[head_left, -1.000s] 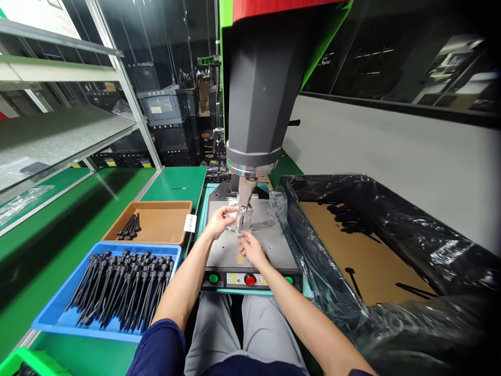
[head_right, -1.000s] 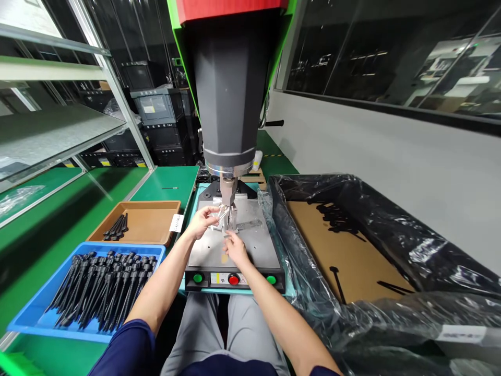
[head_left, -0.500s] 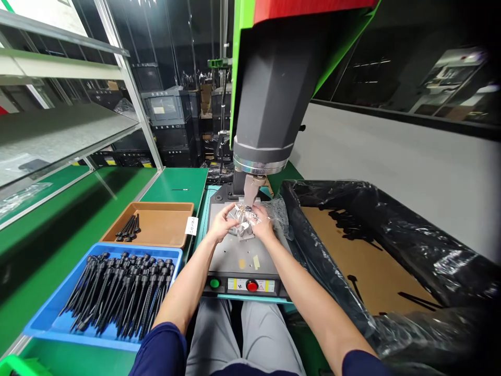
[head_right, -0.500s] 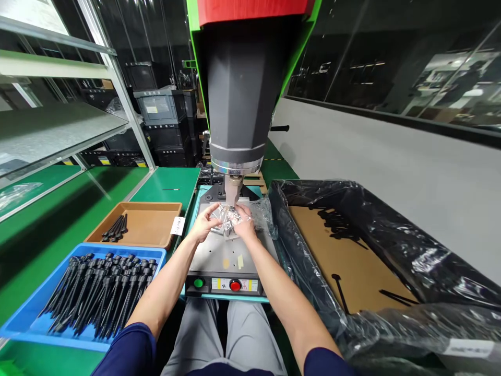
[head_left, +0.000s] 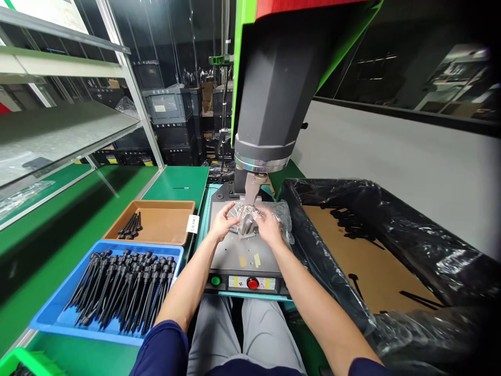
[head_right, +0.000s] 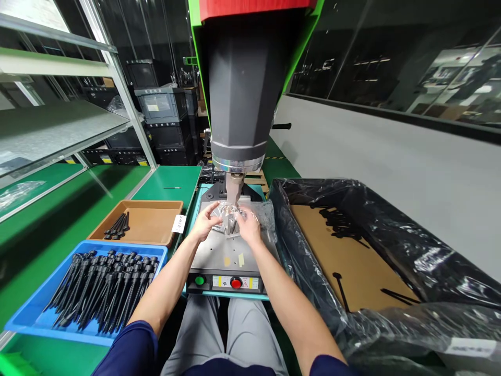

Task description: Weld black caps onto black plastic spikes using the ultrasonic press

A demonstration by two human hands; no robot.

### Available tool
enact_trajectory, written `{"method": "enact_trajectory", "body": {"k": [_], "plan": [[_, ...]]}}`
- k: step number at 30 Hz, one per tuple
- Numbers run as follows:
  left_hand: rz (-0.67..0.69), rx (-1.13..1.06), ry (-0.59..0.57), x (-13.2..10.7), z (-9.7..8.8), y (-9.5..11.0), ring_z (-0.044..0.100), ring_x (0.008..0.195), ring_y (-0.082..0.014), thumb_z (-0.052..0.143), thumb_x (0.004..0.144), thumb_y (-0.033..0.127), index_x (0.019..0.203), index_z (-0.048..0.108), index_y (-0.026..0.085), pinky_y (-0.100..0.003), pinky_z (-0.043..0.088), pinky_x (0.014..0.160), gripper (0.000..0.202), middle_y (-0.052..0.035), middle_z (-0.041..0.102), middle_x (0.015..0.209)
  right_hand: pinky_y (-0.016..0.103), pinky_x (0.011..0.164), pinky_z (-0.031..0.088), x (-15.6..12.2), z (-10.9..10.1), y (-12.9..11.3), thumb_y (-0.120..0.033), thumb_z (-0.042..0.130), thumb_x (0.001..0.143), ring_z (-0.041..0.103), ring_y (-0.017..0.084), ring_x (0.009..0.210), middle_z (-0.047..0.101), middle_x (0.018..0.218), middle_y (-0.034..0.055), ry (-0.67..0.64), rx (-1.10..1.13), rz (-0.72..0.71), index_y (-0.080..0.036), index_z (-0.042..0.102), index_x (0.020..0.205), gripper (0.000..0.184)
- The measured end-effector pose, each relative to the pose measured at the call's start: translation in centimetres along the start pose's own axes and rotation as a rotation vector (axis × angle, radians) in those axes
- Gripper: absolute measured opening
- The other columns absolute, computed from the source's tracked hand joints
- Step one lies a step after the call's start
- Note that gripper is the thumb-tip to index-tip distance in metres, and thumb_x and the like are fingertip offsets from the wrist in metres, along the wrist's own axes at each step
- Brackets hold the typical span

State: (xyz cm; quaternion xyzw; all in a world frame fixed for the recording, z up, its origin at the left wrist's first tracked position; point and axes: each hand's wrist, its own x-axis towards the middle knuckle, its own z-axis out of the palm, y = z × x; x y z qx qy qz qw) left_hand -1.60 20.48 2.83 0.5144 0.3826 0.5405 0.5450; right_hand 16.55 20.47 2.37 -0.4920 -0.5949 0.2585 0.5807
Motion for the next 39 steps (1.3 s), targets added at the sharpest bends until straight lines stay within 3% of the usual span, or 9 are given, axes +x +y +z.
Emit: {"method": "enact_trajectory", "body": {"k": [5, 10, 18, 23, 25, 29, 33, 36, 39], "plan": [[-0.028, 0.060, 0.003, -0.7, -0.4, -0.8, 0.062, 0.062, -0.0086, 0.075, 0.064, 0.020, 0.135, 0.052, 0.018, -0.028, 0.052, 0.070, 0.075, -0.0158, 0.056, 0.135, 0.039, 0.078, 0.053, -5.5, -2.8, 0.0, -0.055, 0.069, 0.075, 0.068, 0.025, 0.088, 0.070, 0.102, 0.0104, -0.104, 0.510, 0.376, -0.021, 0.058, 0.101, 0.045], [-0.036, 0.076, 0.004, -1.8, -0.8, -0.7, 0.060, 0.060, -0.0063, 0.074, 0.064, 0.018, 0.135, 0.052, 0.023, -0.030, 0.053, 0.071, 0.074, -0.0166, 0.042, 0.148, 0.032, 0.065, 0.053, -10.0, -5.0, -0.5, -0.054, 0.079, 0.067, 0.067, 0.020, 0.069, 0.071, 0.085, 0.0075, -0.138, 0.545, 0.557, -0.018, 0.059, 0.096, 0.050], [-0.059, 0.154, 0.061, -3.2, -2.0, -0.6, 0.065, 0.078, -0.0132, 0.072, 0.072, 0.023, 0.139, 0.047, 0.025, -0.036, 0.052, 0.083, 0.072, -0.0174, 0.046, 0.145, 0.037, 0.070, 0.055, -11.8, -5.6, -1.7, -0.054, 0.080, 0.065, 0.069, 0.023, 0.073, 0.072, 0.085, 0.0089, -0.211, 0.440, 0.510, -0.017, 0.062, 0.103, 0.055], [-0.019, 0.294, 0.406, -6.2, -1.5, 0.4, 0.062, 0.102, -0.0205, 0.070, 0.075, 0.021, 0.128, 0.056, 0.017, -0.036, 0.047, 0.093, 0.055, -0.0168, 0.054, 0.136, 0.044, 0.088, 0.053, -12.3, -5.7, -2.7, -0.049, 0.078, 0.067, 0.069, 0.026, 0.090, 0.073, 0.096, 0.0098, -0.258, 0.325, 0.330, -0.019, 0.065, 0.109, 0.053], [0.049, 0.318, 0.465, -8.1, -0.5, 0.9, 0.061, 0.103, -0.0206, 0.068, 0.077, 0.022, 0.119, 0.061, 0.016, -0.035, 0.048, 0.094, 0.043, -0.0139, 0.061, 0.125, 0.044, 0.089, 0.052, -12.6, -5.8, -3.6, -0.046, 0.077, 0.070, 0.068, 0.025, 0.090, 0.073, 0.097, 0.0087, -0.224, 0.221, 0.217, -0.020, 0.066, 0.109, 0.047], [0.053, 0.279, 0.189, -12.2, 2.6, 1.4, 0.063, 0.091, -0.0199, 0.067, 0.078, 0.026, 0.102, 0.068, 0.017, -0.034, 0.050, 0.086, 0.026, -0.0092, 0.069, 0.099, 0.042, 0.087, 0.053, -13.0, -5.7, -5.5, -0.043, 0.075, 0.073, 0.067, 0.023, 0.084, 0.073, 0.094, 0.0065, -0.194, 0.071, 0.042, -0.022, 0.067, 0.103, 0.038], [0.001, 0.273, -0.111, -15.2, 5.1, 1.1, 0.063, 0.086, -0.0185, 0.071, 0.076, 0.029, 0.101, 0.068, 0.017, -0.031, 0.050, 0.080, 0.028, -0.0083, 0.070, 0.098, 0.040, 0.085, 0.054, -13.4, -5.0, -6.4, -0.044, 0.076, 0.071, 0.067, 0.023, 0.085, 0.072, 0.094, 0.0072, -0.203, 0.163, 0.057, -0.021, 0.066, 0.100, 0.039], [-0.006, 0.353, -0.105, -16.9, 5.7, 1.1, 0.060, 0.071, -0.0154, 0.070, 0.077, 0.033, 0.094, 0.068, 0.017, -0.027, 0.049, 0.068, 0.024, -0.0041, 0.068, 0.082, 0.039, 0.079, 0.056, -13.9, -4.3, -6.7, -0.047, 0.077, 0.070, 0.068, 0.022, 0.080, 0.072, 0.089, 0.0073, -0.216, 0.367, 0.183, -0.020, 0.064, 0.098, 0.041], [-0.014, 0.446, -0.071, -18.5, 4.8, 1.8, 0.058, 0.065, -0.0142, 0.069, 0.078, 0.035, 0.091, 0.069, 0.017, -0.025, 0.045, 0.062, 0.023, -0.0016, 0.067, 0.074, 0.036, 0.077, 0.057, -14.4, -3.8, -7.2, -0.045, 0.081, 0.067, 0.068, 0.021, 0.084, 0.072, 0.094, 0.0080, -0.214, 0.488, 0.279, -0.020, 0.062, 0.103, 0.048]]}}
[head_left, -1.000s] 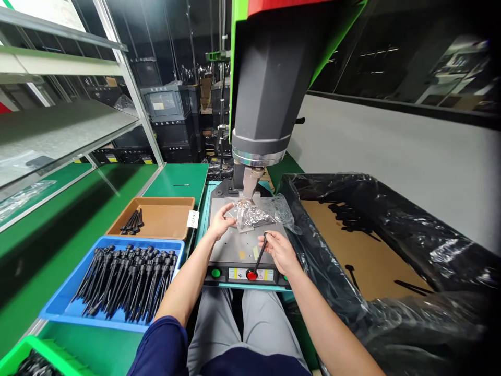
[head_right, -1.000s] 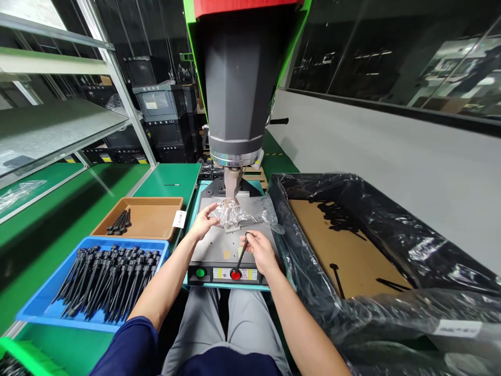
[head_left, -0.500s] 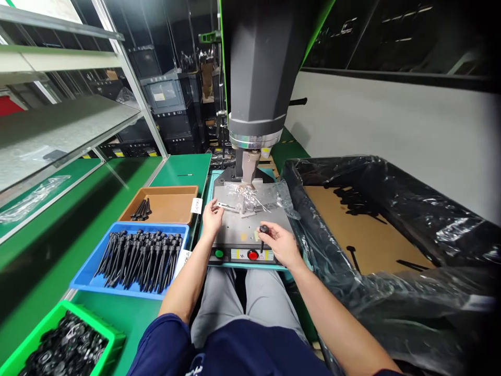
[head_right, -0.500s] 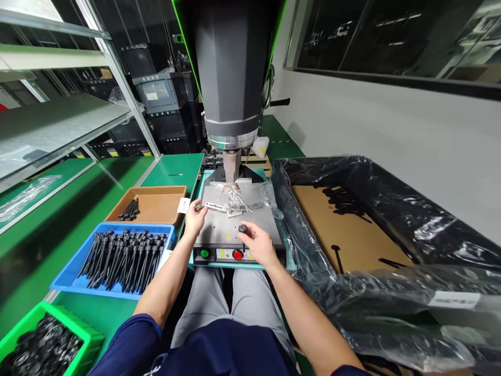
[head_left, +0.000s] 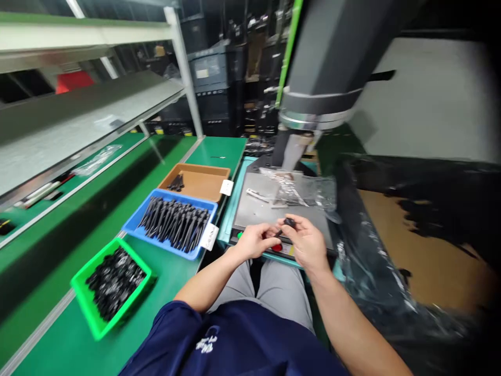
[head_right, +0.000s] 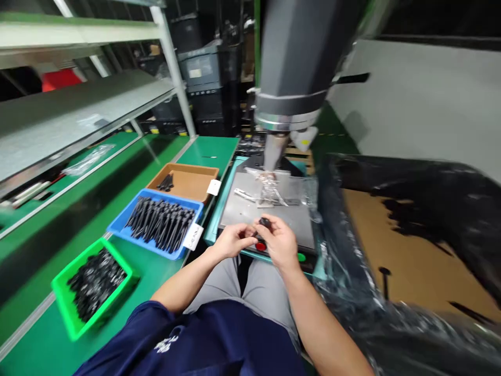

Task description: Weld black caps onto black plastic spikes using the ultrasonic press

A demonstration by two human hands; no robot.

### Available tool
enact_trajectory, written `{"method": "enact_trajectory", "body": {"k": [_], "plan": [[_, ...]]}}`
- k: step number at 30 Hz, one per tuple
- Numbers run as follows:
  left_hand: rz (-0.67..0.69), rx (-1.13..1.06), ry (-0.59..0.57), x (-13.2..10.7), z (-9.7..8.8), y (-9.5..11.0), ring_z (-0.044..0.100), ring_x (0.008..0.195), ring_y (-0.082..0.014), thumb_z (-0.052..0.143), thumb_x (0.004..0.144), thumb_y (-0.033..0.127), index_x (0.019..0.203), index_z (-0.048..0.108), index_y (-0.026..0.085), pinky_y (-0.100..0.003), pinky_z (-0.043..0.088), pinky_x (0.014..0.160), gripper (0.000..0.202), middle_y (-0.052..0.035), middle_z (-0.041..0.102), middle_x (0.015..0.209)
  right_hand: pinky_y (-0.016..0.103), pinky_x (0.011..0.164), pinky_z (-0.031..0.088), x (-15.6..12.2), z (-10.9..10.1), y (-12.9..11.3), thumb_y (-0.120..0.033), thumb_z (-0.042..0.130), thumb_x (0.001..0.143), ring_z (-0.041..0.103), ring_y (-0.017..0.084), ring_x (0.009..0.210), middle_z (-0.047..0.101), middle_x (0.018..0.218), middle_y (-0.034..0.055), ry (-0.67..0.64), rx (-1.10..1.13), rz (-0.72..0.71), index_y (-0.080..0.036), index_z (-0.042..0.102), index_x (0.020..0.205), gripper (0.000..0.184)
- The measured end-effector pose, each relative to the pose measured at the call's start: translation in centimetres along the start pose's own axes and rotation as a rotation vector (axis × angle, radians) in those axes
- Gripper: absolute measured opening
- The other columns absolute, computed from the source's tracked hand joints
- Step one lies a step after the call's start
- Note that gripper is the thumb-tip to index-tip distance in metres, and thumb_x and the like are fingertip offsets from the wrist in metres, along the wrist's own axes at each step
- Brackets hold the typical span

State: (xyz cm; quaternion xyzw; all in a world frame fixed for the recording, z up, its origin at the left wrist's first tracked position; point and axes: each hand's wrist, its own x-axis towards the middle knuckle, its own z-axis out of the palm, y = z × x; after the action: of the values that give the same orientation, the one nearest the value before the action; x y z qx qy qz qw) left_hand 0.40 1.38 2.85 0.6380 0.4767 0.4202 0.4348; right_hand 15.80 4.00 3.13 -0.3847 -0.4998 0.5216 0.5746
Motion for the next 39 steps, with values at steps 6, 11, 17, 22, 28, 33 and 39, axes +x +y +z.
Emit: {"method": "enact_trajectory", "body": {"k": [6, 11, 17, 22, 28, 33, 39], "plan": [[-0.004, 0.214, 0.292, -4.8, -8.3, 0.2, 0.061, 0.078, -0.0181, 0.067, 0.079, 0.032, 0.090, 0.072, 0.019, -0.028, 0.047, 0.070, 0.018, -0.0046, 0.068, 0.086, 0.033, 0.066, 0.059, 0.0, 0.1, 0.7, -0.047, 0.078, 0.073, 0.069, 0.023, 0.088, 0.069, 0.103, 0.0105, -0.086, 0.011, 0.054, -0.021, 0.059, 0.114, 0.052], [-0.215, 0.554, 0.743, -10.1, -18.6, -1.7, 0.062, 0.080, -0.0206, 0.067, 0.077, 0.025, 0.091, 0.075, 0.020, -0.033, 0.047, 0.079, 0.016, -0.0060, 0.069, 0.087, 0.031, 0.059, 0.059, -0.6, -0.2, 1.9, -0.051, 0.079, 0.069, 0.070, 0.022, 0.076, 0.071, 0.090, 0.0093, -0.156, -0.017, 0.172, -0.020, 0.063, 0.103, 0.048], [-0.608, 0.845, 0.808, -13.8, -27.3, -4.6, 0.065, 0.091, -0.0282, 0.064, 0.080, 0.020, 0.096, 0.076, 0.017, -0.038, 0.046, 0.088, 0.020, -0.0117, 0.072, 0.093, 0.026, 0.056, 0.058, -1.0, 0.1, 2.8, -0.054, 0.081, 0.064, 0.069, 0.020, 0.071, 0.072, 0.085, 0.0081, -0.132, -0.010, 0.254, -0.021, 0.064, 0.100, 0.052], [-0.703, 0.891, 0.769, -13.4, -29.6, -6.4, 0.065, 0.098, -0.0293, 0.068, 0.077, 0.017, 0.098, 0.076, 0.017, -0.039, 0.046, 0.092, 0.022, -0.0144, 0.072, 0.101, 0.027, 0.055, 0.059, -1.1, 0.0, 3.1, -0.056, 0.080, 0.065, 0.069, 0.021, 0.071, 0.071, 0.088, 0.0092, -0.153, -0.053, 0.261, -0.022, 0.064, 0.102, 0.053], [-0.743, 0.927, 0.726, -12.1, -31.2, -7.5, 0.065, 0.102, -0.0277, 0.065, 0.080, 0.018, 0.103, 0.074, 0.017, -0.037, 0.047, 0.094, 0.025, -0.0137, 0.072, 0.106, 0.025, 0.057, 0.059, -1.6, -0.5, 3.1, -0.059, 0.082, 0.060, 0.069, 0.019, 0.069, 0.071, 0.088, 0.0082, -0.111, -0.076, 0.309, -0.020, 0.064, 0.101, 0.060], [-0.778, 0.950, 0.670, -11.7, -31.4, -7.9, 0.065, 0.101, -0.0241, 0.065, 0.081, 0.022, 0.104, 0.074, 0.018, -0.032, 0.048, 0.091, 0.025, -0.0100, 0.073, 0.106, 0.021, 0.063, 0.059, -2.3, -1.1, 2.2, -0.056, 0.086, 0.055, 0.069, 0.018, 0.071, 0.072, 0.086, 0.0070, -0.076, -0.068, 0.399, -0.018, 0.064, 0.099, 0.062], [-0.824, 1.008, 0.604, -11.6, -31.3, -7.2, 0.066, 0.099, -0.0249, 0.066, 0.081, 0.028, 0.103, 0.074, 0.017, -0.033, 0.049, 0.088, 0.025, -0.0121, 0.073, 0.104, 0.019, 0.062, 0.058, -3.3, -4.6, 2.8, -0.055, 0.089, 0.049, 0.068, 0.017, 0.070, 0.071, 0.084, 0.0071, 0.049, -0.065, 0.422, -0.020, 0.067, 0.092, 0.060]]}}
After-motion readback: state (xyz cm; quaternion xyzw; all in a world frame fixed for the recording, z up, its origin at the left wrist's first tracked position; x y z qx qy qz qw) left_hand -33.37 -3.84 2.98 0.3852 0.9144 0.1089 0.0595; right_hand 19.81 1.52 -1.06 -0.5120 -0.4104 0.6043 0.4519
